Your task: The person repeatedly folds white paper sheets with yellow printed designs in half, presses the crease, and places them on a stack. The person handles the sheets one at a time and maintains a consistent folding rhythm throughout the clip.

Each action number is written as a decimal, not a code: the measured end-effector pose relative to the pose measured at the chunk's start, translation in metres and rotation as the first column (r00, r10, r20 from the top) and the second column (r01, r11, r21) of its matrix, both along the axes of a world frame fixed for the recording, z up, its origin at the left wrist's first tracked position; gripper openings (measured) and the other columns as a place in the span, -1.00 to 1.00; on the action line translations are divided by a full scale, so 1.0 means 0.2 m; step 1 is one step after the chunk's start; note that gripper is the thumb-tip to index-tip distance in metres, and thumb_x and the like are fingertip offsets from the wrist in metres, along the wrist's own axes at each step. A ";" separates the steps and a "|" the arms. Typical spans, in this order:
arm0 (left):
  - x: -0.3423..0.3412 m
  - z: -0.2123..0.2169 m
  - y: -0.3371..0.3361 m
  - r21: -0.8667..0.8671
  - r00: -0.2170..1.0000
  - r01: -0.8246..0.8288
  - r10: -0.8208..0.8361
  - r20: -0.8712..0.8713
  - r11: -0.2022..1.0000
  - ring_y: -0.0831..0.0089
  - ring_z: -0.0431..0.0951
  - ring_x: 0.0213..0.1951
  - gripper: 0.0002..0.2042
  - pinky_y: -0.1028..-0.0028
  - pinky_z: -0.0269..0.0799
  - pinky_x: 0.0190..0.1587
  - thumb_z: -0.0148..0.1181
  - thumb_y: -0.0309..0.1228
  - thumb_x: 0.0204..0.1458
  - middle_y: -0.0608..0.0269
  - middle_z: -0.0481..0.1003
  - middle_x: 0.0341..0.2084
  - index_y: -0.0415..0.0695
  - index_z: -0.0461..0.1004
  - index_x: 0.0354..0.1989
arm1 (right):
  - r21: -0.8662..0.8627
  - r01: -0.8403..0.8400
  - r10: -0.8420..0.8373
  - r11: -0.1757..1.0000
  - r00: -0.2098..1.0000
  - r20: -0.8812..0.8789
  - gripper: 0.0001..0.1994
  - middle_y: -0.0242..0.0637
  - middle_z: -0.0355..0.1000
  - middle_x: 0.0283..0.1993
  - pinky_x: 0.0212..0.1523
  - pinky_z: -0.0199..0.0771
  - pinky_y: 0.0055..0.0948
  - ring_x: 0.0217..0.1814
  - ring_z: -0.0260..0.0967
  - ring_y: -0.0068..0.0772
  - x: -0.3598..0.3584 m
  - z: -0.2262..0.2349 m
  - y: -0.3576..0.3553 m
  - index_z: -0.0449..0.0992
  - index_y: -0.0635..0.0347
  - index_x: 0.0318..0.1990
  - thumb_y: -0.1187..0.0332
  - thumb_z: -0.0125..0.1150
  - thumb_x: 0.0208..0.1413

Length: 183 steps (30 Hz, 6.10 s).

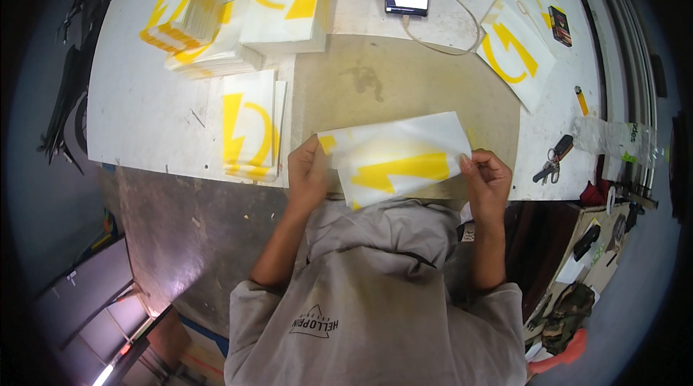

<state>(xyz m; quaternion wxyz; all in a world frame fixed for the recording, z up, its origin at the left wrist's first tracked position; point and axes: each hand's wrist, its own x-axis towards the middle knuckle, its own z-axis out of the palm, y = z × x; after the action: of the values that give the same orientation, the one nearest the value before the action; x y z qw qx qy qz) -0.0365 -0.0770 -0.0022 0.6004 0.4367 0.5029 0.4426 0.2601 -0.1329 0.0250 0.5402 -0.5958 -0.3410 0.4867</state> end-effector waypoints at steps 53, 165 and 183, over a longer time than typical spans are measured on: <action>0.21 -0.10 0.01 0.468 0.502 0.627 0.135 -0.854 0.623 0.05 0.48 0.30 -0.57 0.05 0.34 0.37 0.31 -0.56 0.10 0.03 0.53 0.22 -0.23 0.55 0.20 | 0.243 -0.315 -0.039 0.918 0.537 0.843 -0.63 -0.11 0.56 -0.04 -0.03 0.50 -0.20 -0.02 0.53 -0.14 -0.20 -0.07 0.16 0.58 0.29 0.07 0.52 0.42 0.08; -0.01 -0.07 -0.16 0.462 0.534 0.613 0.095 -0.840 0.641 0.09 0.58 0.20 -0.66 0.13 0.53 0.25 0.44 -0.53 0.01 0.03 0.58 0.14 -0.24 0.64 0.01 | 0.166 -0.601 0.090 0.782 0.372 0.924 -0.71 -0.13 0.52 0.20 0.27 0.48 0.05 0.29 0.43 0.02 -0.20 -0.18 -0.01 0.63 0.35 -0.07 0.50 0.40 0.01; 0.07 -0.10 -0.08 0.475 0.447 0.574 0.232 -0.864 0.667 0.25 0.55 0.11 -0.73 -0.03 0.21 0.33 0.48 -0.17 0.01 0.26 0.58 -0.03 -0.02 0.61 -0.23 | 0.083 -0.421 0.028 0.903 0.251 0.968 -0.81 -0.22 0.48 0.12 0.45 0.04 0.29 0.37 0.28 0.02 -0.16 -0.13 0.02 0.60 0.21 -0.26 0.37 0.45 -0.02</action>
<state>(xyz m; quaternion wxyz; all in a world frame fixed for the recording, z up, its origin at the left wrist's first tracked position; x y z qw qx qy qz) -0.0235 -0.0933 -0.0222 0.0737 0.8492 0.4651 0.2389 0.2274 -0.1297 -0.0012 0.2428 -0.6114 -0.7519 0.0441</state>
